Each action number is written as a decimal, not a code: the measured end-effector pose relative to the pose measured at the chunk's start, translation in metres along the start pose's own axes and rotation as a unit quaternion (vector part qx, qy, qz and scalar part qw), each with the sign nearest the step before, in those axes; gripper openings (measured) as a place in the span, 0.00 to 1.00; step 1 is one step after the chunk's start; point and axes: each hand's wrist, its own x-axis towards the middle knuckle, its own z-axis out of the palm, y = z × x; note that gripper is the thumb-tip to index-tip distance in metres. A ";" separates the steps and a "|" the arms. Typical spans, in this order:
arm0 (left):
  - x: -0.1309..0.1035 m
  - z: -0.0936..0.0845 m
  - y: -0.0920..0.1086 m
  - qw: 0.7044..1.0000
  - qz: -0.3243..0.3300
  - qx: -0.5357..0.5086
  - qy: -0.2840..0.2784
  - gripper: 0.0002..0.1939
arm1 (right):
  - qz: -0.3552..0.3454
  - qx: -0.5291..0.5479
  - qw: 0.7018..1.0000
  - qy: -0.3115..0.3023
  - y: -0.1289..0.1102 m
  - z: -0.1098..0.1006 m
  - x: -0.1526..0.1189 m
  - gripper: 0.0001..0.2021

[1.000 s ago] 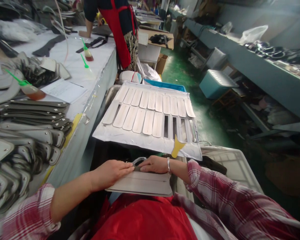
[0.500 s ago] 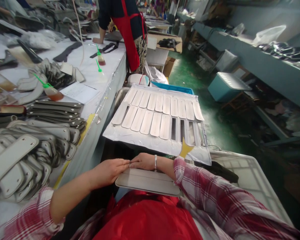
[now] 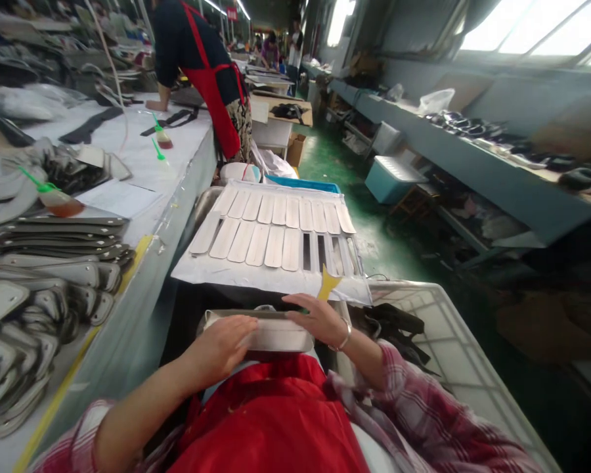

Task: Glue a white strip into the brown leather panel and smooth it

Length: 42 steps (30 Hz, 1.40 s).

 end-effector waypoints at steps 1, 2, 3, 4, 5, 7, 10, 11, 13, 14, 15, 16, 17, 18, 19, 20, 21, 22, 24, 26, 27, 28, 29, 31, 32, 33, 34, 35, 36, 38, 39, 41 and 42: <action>0.001 0.009 0.009 1.000 -0.006 -0.018 0.018 0.17 | -0.017 -0.007 0.999 0.039 -0.002 0.002 -0.019 0.17; 0.002 0.018 0.016 0.999 -0.014 -0.028 0.032 0.16 | -0.033 -0.015 0.997 0.064 -0.002 0.005 -0.037 0.15; 0.002 0.026 0.023 0.998 -0.022 -0.030 0.041 0.14 | -0.045 -0.024 0.995 0.084 -0.001 0.011 -0.053 0.14; 0.003 0.033 0.027 0.998 -0.027 -0.027 0.048 0.13 | -0.052 -0.035 0.993 0.104 0.002 0.018 -0.067 0.12; 0.004 0.039 0.031 0.998 -0.031 -0.018 0.049 0.12 | -0.055 -0.046 0.990 0.124 0.004 0.026 -0.078 0.10; 0.005 0.046 0.035 0.998 -0.031 0.006 0.047 0.09 | -0.054 -0.062 0.982 0.169 0.010 0.041 -0.090 0.06; 0.006 0.048 0.038 0.998 -0.017 0.039 0.044 0.07 | -0.052 -0.081 0.972 0.217 0.014 0.055 -0.092 0.05; 0.006 0.048 0.038 0.998 -0.013 0.047 0.046 0.07 | -0.053 -0.089 0.969 0.224 0.014 0.056 -0.091 0.05; 0.006 0.047 0.039 0.997 -0.011 0.055 0.048 0.08 | -0.056 -0.104 0.966 0.230 0.015 0.057 -0.089 0.06; 0.006 0.046 0.040 0.997 -0.012 0.057 0.046 0.08 | -0.056 -0.111 0.965 0.231 0.015 0.057 -0.089 0.06; 0.007 0.046 0.041 0.997 -0.013 0.059 0.043 0.07 | -0.057 -0.115 0.964 0.232 0.015 0.057 -0.088 0.06; 0.007 0.046 0.042 0.997 -0.015 0.060 0.038 0.07 | -0.057 -0.119 0.963 0.234 0.015 0.058 -0.088 0.07; 0.007 0.045 0.043 0.997 -0.018 0.060 0.036 0.07 | -0.057 -0.123 0.962 0.237 0.016 0.058 -0.088 0.07; 0.008 0.046 0.044 0.997 -0.022 0.061 0.035 0.07 | -0.056 -0.126 0.961 0.238 0.016 0.059 -0.089 0.07; 0.009 0.046 0.045 0.997 -0.028 0.062 0.036 0.07 | -0.053 -0.129 0.961 0.240 0.015 0.060 -0.089 0.07; 0.009 0.046 0.046 0.997 -0.035 0.063 0.038 0.07 | -0.049 -0.132 0.960 0.242 0.015 0.062 -0.089 0.07; 0.010 0.047 0.048 0.996 -0.043 0.065 0.040 0.07 | -0.044 -0.135 0.960 0.242 0.013 0.063 -0.089 0.07; 0.011 0.048 0.050 0.995 -0.053 0.068 0.042 0.07 | -0.037 -0.137 0.960 0.242 0.012 0.064 -0.089 0.07; 0.014 0.050 0.054 0.993 -0.079 0.075 0.049 0.07 | -0.016 -0.143 0.959 0.244 0.008 0.066 -0.089 0.08; 0.016 0.052 0.058 0.989 -0.107 0.085 0.058 0.07 | 0.012 -0.149 0.957 0.248 0.005 0.067 -0.087 0.07; 0.018 0.053 0.060 0.987 -0.121 0.091 0.062 0.07 | 0.027 -0.151 0.956 0.250 0.003 0.067 -0.086 0.07; 0.019 0.053 0.061 0.984 -0.133 0.097 0.064 0.06 | 0.042 -0.150 0.955 0.251 0.002 0.067 -0.085 0.07; 0.020 0.053 0.062 0.982 -0.144 0.101 0.064 0.06 | 0.055 -0.146 0.955 0.251 0.001 0.066 -0.084 0.06; 0.021 0.052 0.063 0.979 -0.160 0.107 0.059 0.05 | 0.076 -0.130 0.956 0.252 -0.001 0.066 -0.083 0.04; 0.021 0.052 0.063 0.979 -0.166 0.107 0.055 0.05 | 0.083 -0.120 0.956 0.253 -0.001 0.066 -0.082 0.04; 0.022 0.051 0.063 0.978 -0.170 0.106 0.052 0.04 | 0.088 -0.112 0.956 0.255 -0.001 0.065 -0.082 0.03; 0.022 0.051 0.062 0.978 -0.172 0.104 0.049 0.04 | 0.094 -0.107 0.956 0.256 -0.001 0.065 -0.082 0.02; 0.022 0.050 0.061 0.979 -0.173 0.101 0.046 0.04 | 0.099 -0.102 0.956 0.257 -0.001 0.065 -0.082 0.02; 0.022 0.050 0.061 0.979 -0.173 0.097 0.045 0.04 | 0.105 -0.099 0.956 0.257 0.000 0.065 -0.082 0.02; 0.023 0.051 0.060 0.979 -0.171 0.091 0.055 0.08 | 0.121 -0.087 0.957 0.248 0.000 0.064 -0.083 0.03; 0.023 0.051 0.061 0.979 -0.172 0.089 0.063 0.13 | 0.132 -0.076 0.958 0.243 0.000 0.063 -0.083 0.02; 0.027 0.052 0.063 0.979 -0.171 0.090 0.069 0.19 | 0.153 -0.046 0.959 0.235 0.000 0.061 -0.082 0.02; 0.029 0.052 0.064 0.980 -0.167 0.092 0.062 0.19 | 0.162 -0.030 0.958 0.233 0.000 0.061 -0.081 0.04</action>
